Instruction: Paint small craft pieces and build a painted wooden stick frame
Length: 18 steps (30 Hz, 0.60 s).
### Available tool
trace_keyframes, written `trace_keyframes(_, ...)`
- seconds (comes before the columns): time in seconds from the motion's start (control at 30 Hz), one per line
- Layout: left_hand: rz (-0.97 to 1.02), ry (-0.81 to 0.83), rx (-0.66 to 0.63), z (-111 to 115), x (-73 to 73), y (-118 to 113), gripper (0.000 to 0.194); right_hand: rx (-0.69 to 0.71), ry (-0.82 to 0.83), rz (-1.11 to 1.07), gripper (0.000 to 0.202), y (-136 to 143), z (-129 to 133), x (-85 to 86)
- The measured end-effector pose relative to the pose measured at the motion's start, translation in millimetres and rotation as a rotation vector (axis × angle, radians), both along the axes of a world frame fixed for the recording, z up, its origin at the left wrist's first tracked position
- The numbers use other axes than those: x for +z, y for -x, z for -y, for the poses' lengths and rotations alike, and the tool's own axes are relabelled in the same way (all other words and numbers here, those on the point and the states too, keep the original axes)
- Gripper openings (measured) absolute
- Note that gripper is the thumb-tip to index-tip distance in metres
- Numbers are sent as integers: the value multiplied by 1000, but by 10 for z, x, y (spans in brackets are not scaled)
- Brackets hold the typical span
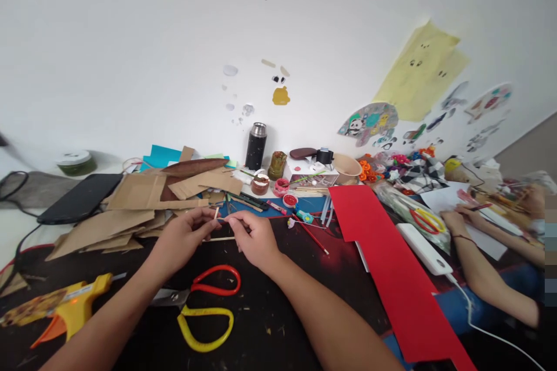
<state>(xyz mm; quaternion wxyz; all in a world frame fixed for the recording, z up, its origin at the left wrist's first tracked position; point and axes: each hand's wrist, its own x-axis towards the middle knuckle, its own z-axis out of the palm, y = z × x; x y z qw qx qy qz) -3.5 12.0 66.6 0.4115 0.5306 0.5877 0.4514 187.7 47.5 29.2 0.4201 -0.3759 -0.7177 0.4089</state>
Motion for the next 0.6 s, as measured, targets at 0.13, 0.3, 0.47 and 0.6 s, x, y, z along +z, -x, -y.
trace_keyframes(0.13,59,2,37,5,16,-9,53,18,70,-91,34,43,12,37)
trace_keyframes(0.3,209,-17,71,-3,-24,16,50,-14,133,-137,39,-40,15,159)
trace_keyframes(0.47,412,-37,90,-7,-39,50,48,-164,173,-200,44,-336,-108,241)
trace_keyframes(0.6,474,-14,98,-3,-33,49,48,-242,222,-242,52,-565,-176,253)
